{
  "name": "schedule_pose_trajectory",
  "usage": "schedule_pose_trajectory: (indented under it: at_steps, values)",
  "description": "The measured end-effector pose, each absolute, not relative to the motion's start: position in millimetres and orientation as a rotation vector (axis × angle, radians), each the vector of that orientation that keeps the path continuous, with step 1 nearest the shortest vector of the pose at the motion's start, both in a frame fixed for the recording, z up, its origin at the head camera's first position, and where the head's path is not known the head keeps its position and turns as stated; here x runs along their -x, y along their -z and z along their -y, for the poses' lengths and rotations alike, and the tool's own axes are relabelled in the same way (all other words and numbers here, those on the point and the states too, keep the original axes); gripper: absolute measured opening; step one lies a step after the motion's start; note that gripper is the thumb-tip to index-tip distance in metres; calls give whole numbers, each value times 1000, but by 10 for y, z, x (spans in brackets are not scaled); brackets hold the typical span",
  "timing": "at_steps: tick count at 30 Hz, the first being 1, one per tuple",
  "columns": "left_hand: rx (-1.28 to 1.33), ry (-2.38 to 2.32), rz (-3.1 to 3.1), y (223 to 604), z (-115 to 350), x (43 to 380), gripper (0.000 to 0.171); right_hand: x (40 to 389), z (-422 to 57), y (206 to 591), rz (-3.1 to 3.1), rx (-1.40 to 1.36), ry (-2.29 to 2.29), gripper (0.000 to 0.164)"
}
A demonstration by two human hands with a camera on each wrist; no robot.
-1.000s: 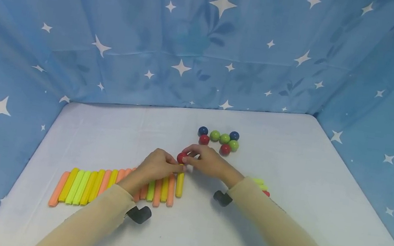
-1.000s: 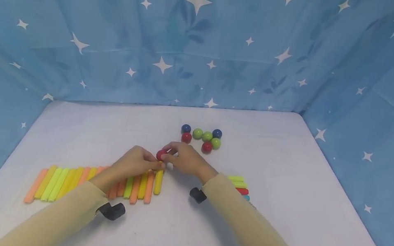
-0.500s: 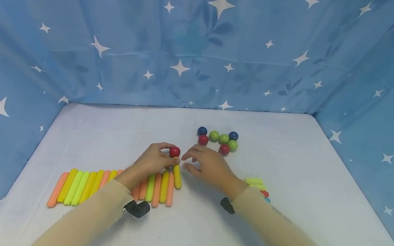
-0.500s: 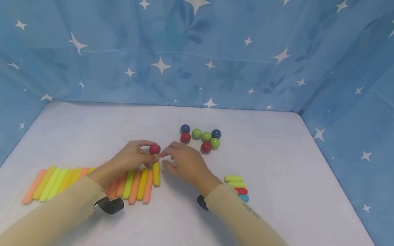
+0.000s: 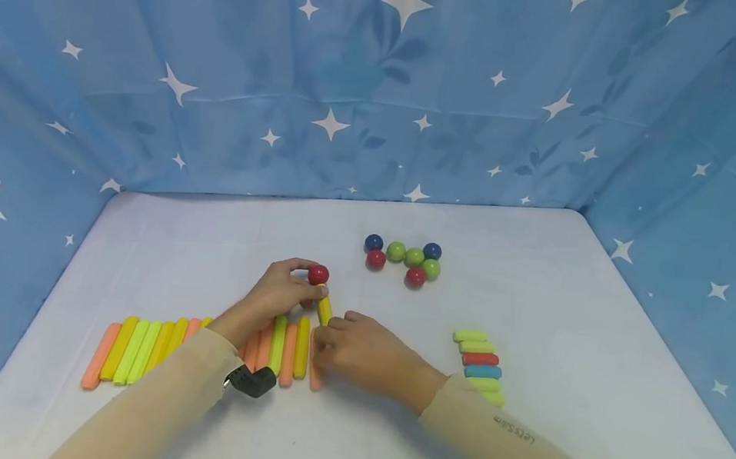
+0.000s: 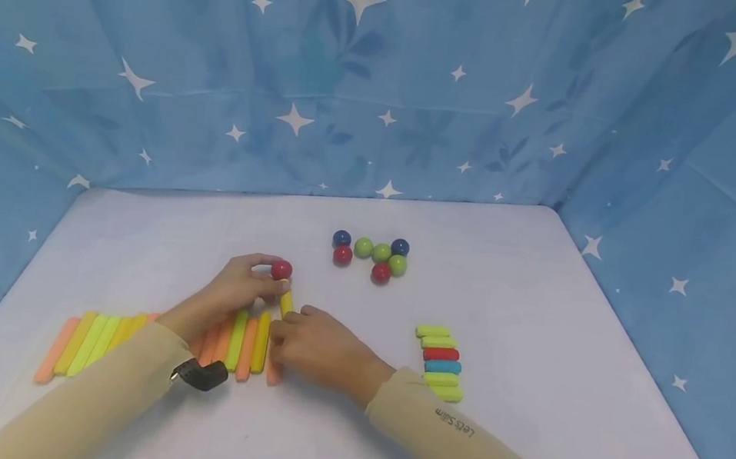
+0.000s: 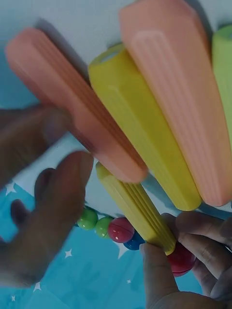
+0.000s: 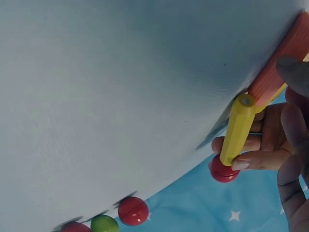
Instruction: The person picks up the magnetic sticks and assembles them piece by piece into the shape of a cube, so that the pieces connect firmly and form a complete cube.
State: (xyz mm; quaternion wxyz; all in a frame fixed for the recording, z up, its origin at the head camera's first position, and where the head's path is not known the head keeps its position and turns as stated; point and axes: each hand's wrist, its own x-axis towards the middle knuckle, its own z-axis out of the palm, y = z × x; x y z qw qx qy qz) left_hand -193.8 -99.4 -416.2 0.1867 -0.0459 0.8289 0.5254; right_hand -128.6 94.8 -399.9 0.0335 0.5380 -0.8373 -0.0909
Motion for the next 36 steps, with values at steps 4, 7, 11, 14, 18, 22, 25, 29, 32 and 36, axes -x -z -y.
schedule_pose_trajectory:
  at_steps: [4,7,11,14,18,22,25,29,32,36]
  values:
    - [119,-1505,-2308,4143,990,1933,56,1239,-967,3975,2565,-1731,206,25]
    - [113,-1535,-2278,4143,987,1931,54,1172,-997,3944,2566,-1795,196,22]
    - [110,-1545,-2245,4136,983,1927,54,1080,-1093,3938,2601,-1803,231,20]
    - [103,-1527,-2226,4133,987,1917,55,1116,-1237,3930,2764,-1690,188,26]
    - [81,-1509,-2202,4150,999,1903,56,1324,-1447,3899,2982,-1400,147,24]
    - [39,-1479,-2202,4171,992,1876,56,1584,-1549,3912,3043,-1163,160,19]
    - [9,-1425,-2227,4180,977,1846,57,1771,-1542,3965,3062,-1050,130,15]
    - [-13,-1378,-2250,4169,955,1806,56,1941,-1475,4019,3061,-978,62,13]
    - [-14,-1370,-2254,4155,948,1784,56,2003,-1420,4023,3057,-946,15,18]
    - [-6,-1357,-2264,4146,948,1777,54,2037,-1368,3999,3043,-925,-16,24]
